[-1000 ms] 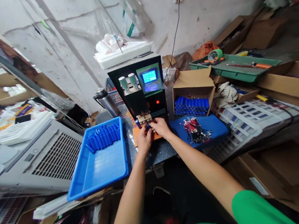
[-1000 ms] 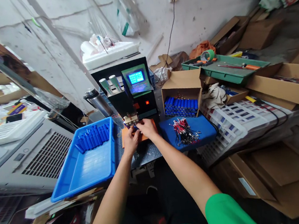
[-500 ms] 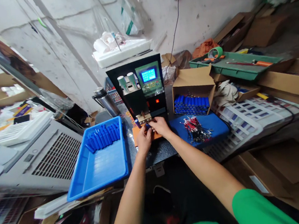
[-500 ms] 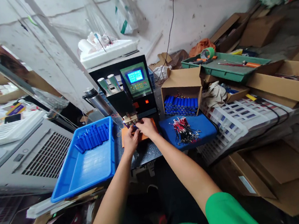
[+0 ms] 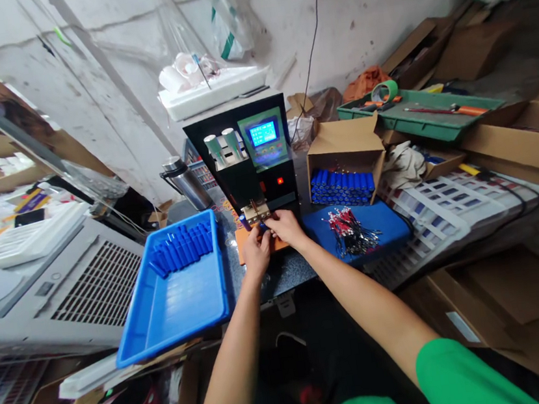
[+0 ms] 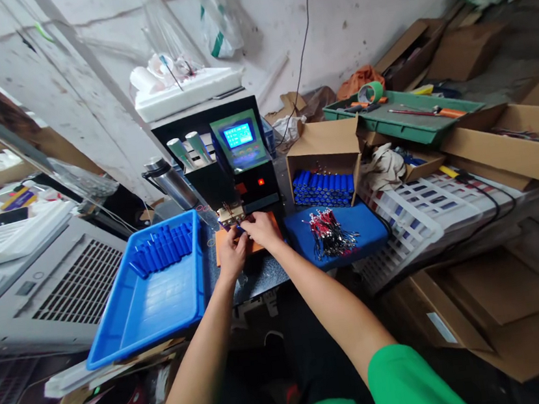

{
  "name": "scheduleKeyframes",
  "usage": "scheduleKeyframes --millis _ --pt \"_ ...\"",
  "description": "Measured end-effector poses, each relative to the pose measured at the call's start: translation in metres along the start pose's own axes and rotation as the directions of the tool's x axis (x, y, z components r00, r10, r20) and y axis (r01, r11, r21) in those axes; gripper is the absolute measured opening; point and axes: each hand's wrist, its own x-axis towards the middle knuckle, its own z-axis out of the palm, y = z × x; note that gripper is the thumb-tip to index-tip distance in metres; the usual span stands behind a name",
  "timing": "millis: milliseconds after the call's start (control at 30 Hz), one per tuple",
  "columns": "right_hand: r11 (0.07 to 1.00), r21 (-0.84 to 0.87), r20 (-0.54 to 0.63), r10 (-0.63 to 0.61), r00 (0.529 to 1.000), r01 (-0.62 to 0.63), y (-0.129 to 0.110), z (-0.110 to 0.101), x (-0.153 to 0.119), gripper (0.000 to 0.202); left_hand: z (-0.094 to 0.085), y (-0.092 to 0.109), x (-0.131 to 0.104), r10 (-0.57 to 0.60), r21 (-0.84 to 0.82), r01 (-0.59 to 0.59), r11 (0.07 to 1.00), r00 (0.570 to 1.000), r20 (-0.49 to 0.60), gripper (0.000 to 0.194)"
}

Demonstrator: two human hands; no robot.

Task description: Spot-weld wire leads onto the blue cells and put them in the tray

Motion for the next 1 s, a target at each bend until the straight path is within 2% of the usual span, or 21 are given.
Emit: scheduleKeyframes --millis 233,500,600,667,733,800,900,933,1000 --pt "1.0 -0.007 -0.003 0.005 1.0 -0.005 0.001 -0.001 0.0 0.013 -0.001 0.003 0.0 0.03 0.04 -0.03 0.999 0.999 -0.014 0.034" --pt "0.999 0.024 0.019 0.022 1.0 -0.023 0.002 -0.001 0.002 0.014 0.001 0.003 0.0 0.006 -0.041 -0.006 0.999 1.0 0.005 0.035" --pt "0.999 -0.052 0.055 0.018 0.998 -0.015 0.001 -0.006 0.001 0.019 0.0 0.002 0.001 0.01 -0.027 -0.01 1.0 1.0 0.013 0.034" --pt "0.98 -0.196 0.035 -0.032 0.999 0.038 -0.003 -0.012 -0.003 0.02 0.0 0.0 0.001 0.028 -0.021 -0.027 0.999 0.999 0.023 0.034" --pt "0.908 -0.397 -0.017 -0.154 0.988 0.134 -0.009 -0.019 -0.009 0.016 -0.001 -0.002 0.001 0.037 -0.006 -0.037 0.999 0.999 0.026 0.034" --pt "0.762 -0.592 -0.013 -0.335 0.942 0.263 -0.016 -0.026 -0.017 0.014 -0.001 -0.004 0.0 0.043 0.014 -0.043 0.999 0.999 0.02 0.035" --pt "0.487 -0.743 0.158 -0.541 0.826 0.46 -0.024 -0.032 -0.027 0.022 -0.002 -0.007 0.0 0.062 0.001 -0.062 0.998 0.998 0.029 0.037" --pt "0.418 -0.752 0.226 -0.564 0.795 0.51 -0.025 -0.032 -0.029 0.023 -0.003 -0.008 0.0 0.07 -0.015 -0.07 0.997 0.997 0.035 0.037" --pt "0.341 -0.743 0.335 -0.555 0.761 0.576 -0.026 -0.032 -0.031 0.021 -0.003 -0.009 0.0 0.096 -0.037 -0.095 0.995 0.994 0.042 0.037"
